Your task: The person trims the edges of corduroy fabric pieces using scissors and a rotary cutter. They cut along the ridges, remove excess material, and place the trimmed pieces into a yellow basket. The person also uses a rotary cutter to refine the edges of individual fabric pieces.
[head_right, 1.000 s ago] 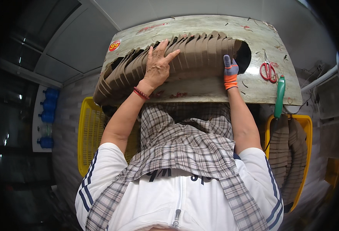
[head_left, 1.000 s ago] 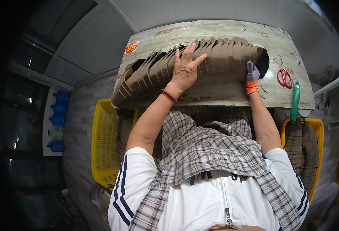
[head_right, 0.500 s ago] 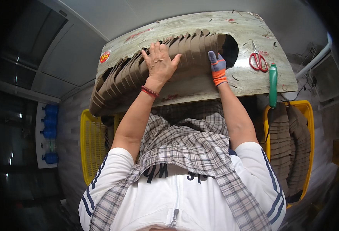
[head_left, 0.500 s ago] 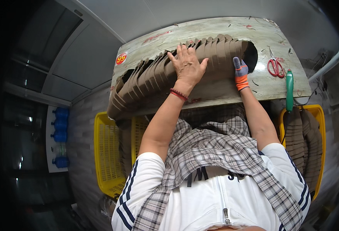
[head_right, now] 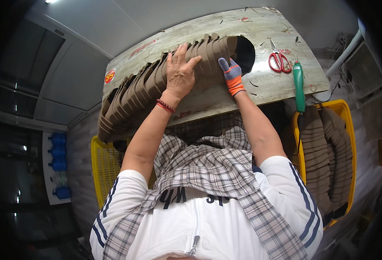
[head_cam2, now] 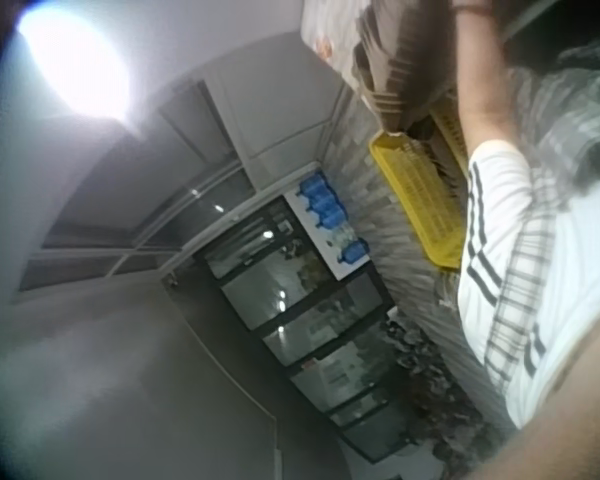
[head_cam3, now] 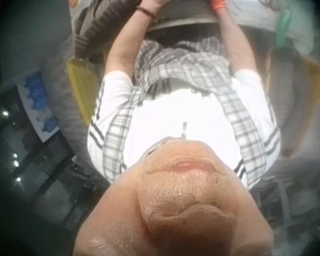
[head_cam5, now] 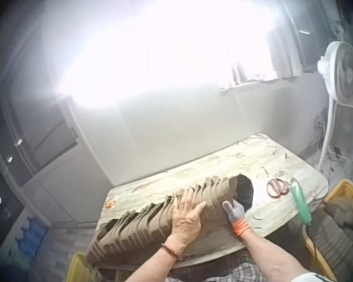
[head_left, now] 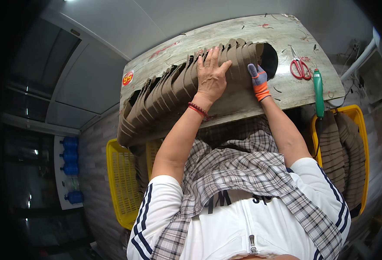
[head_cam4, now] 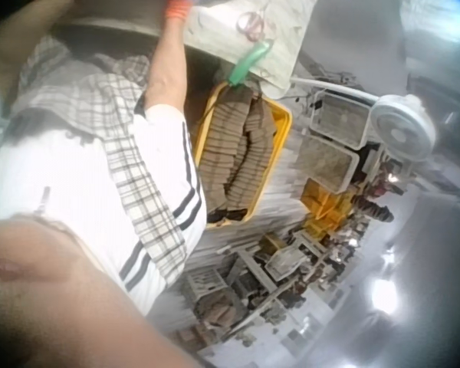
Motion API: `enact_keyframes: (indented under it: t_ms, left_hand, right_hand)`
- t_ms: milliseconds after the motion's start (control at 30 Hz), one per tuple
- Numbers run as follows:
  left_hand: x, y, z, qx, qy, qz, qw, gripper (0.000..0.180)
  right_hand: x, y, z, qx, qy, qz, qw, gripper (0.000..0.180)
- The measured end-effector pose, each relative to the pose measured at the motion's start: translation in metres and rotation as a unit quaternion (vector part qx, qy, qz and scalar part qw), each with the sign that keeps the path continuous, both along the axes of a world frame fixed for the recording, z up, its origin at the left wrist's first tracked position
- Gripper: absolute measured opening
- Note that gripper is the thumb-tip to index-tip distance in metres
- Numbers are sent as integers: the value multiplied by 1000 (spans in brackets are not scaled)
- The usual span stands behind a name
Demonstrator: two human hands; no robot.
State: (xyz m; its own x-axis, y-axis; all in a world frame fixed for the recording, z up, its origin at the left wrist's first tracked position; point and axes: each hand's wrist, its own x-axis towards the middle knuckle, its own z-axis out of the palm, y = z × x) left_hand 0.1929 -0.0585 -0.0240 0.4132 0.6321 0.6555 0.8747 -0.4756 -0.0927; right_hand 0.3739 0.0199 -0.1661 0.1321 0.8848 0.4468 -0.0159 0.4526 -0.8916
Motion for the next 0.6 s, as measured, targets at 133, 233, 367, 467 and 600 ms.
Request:
enact_keyframes:
  t_ms: [133, 233, 367, 467, 600]
  left_hand:
    - [20, 3, -1, -8, -51, 56, 997, 19]
    - [40, 7, 4, 2, -56, 108, 993, 39]
    - [54, 16, 5, -18, -50, 167, 984, 48]
    - [61, 24, -6, -10, -82, 182, 980, 45]
    - [60, 29, -7, 10, -94, 169, 981, 42]
  right_hand:
    - [1, -3, 3, -2, 1, 18, 1000, 45]
    - [4, 1, -5, -7, 12, 33, 999, 45]
    - [4, -4, -2, -11, 8, 27, 1000, 46]
    - [1, -4, -1, 1, 14, 27, 1000, 48]
    - [7, 3, 0, -1, -45, 72, 996, 47]
